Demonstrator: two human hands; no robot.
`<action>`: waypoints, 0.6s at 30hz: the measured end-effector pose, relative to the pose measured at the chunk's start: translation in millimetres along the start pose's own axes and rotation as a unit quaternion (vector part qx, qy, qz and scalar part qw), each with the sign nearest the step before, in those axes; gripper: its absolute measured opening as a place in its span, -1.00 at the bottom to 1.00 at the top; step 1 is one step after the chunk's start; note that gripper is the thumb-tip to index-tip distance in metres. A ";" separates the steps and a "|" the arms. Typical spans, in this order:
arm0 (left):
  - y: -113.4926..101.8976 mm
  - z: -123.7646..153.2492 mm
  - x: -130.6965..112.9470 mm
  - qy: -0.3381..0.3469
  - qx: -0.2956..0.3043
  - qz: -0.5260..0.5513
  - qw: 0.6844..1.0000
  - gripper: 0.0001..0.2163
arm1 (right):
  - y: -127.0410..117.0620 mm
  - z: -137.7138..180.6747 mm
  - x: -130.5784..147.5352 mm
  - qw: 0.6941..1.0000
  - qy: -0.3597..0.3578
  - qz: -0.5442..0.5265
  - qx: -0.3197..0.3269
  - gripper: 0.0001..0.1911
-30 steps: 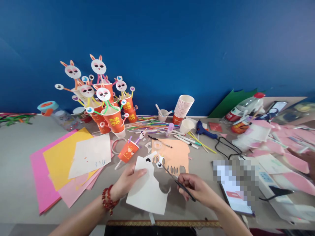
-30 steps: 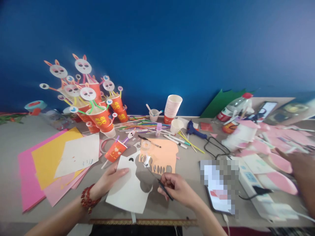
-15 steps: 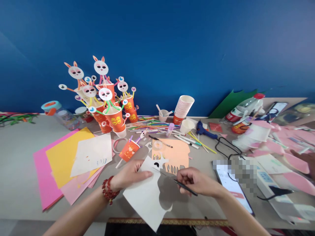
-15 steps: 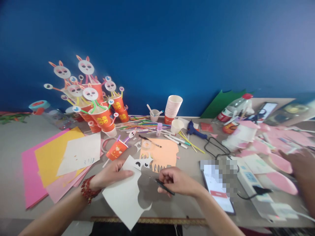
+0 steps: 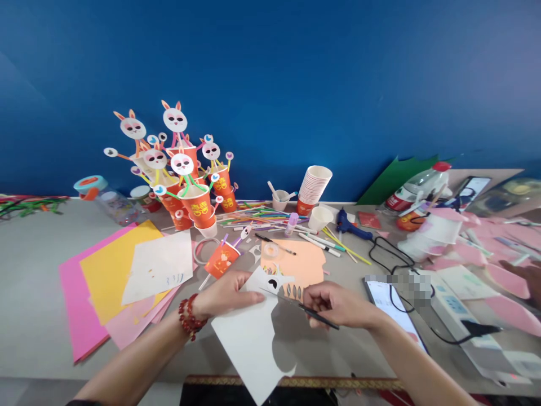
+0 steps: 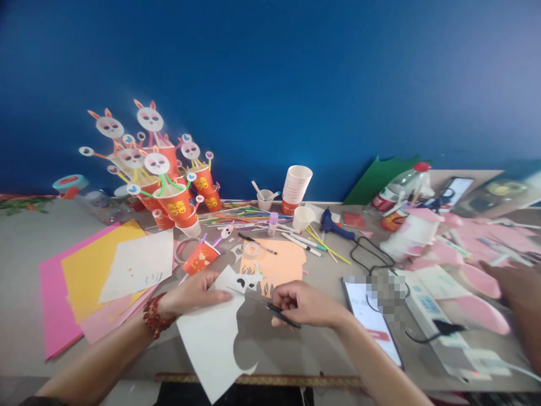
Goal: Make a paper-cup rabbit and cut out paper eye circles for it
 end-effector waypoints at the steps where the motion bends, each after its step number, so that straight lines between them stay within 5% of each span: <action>1: -0.1 0.2 -0.9 0.001 0.001 -0.003 1.000 -0.76 | 0.4 -0.1 0.2 1.000 0.001 -0.002 0.002 -0.65; 18: 3.5 -3.3 19.8 0.021 -0.021 0.112 0.993 -0.62 | 7.4 -7.1 -17.3 0.995 -0.017 -0.014 -0.093 -0.61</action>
Point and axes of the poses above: each hand's wrist, its own z-axis away from the middle knuckle, its own y-axis out of the palm, x = y × z, the point moved 7 cm from there along -z, towards the middle knuckle, and after that the axes turned 13 degrees about x, right-handed, at the moved point
